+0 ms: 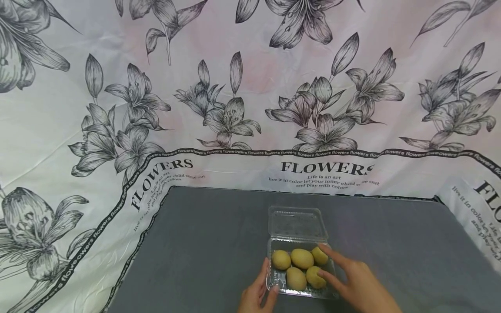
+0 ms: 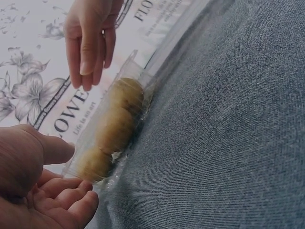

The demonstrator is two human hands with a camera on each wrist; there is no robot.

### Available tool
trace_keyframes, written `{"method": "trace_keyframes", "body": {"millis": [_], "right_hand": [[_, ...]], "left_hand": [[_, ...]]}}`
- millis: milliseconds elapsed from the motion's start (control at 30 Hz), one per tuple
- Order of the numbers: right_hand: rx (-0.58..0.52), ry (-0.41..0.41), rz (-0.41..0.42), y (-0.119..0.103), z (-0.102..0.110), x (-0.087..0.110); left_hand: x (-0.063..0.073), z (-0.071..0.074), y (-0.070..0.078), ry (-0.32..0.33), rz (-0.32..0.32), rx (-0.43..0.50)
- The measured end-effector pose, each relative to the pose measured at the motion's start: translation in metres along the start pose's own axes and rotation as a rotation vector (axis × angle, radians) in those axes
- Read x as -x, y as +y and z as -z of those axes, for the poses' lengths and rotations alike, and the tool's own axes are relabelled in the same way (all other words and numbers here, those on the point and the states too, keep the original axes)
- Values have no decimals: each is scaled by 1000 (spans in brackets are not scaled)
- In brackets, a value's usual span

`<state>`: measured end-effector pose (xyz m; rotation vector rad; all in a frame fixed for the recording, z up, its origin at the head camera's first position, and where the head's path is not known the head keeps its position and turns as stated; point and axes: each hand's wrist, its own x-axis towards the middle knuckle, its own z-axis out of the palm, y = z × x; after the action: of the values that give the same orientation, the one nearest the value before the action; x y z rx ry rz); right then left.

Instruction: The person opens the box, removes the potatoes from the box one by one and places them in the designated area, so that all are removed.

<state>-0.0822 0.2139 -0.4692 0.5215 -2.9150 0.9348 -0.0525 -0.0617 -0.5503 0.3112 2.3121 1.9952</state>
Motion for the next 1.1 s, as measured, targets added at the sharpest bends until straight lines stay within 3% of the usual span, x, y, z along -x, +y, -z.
{"method": "trace_keyframes", "body": {"millis": [333, 700, 1100], "right_hand": [[-21, -95, 20, 3, -4, 6], [88, 15, 93, 0, -16, 9], [136, 59, 11, -4, -26, 13]], "left_hand": [[0, 0, -2, 1, -20, 18], [-2, 0, 3, -12, 24, 22], [0, 1, 3, -18, 39, 32]]}}
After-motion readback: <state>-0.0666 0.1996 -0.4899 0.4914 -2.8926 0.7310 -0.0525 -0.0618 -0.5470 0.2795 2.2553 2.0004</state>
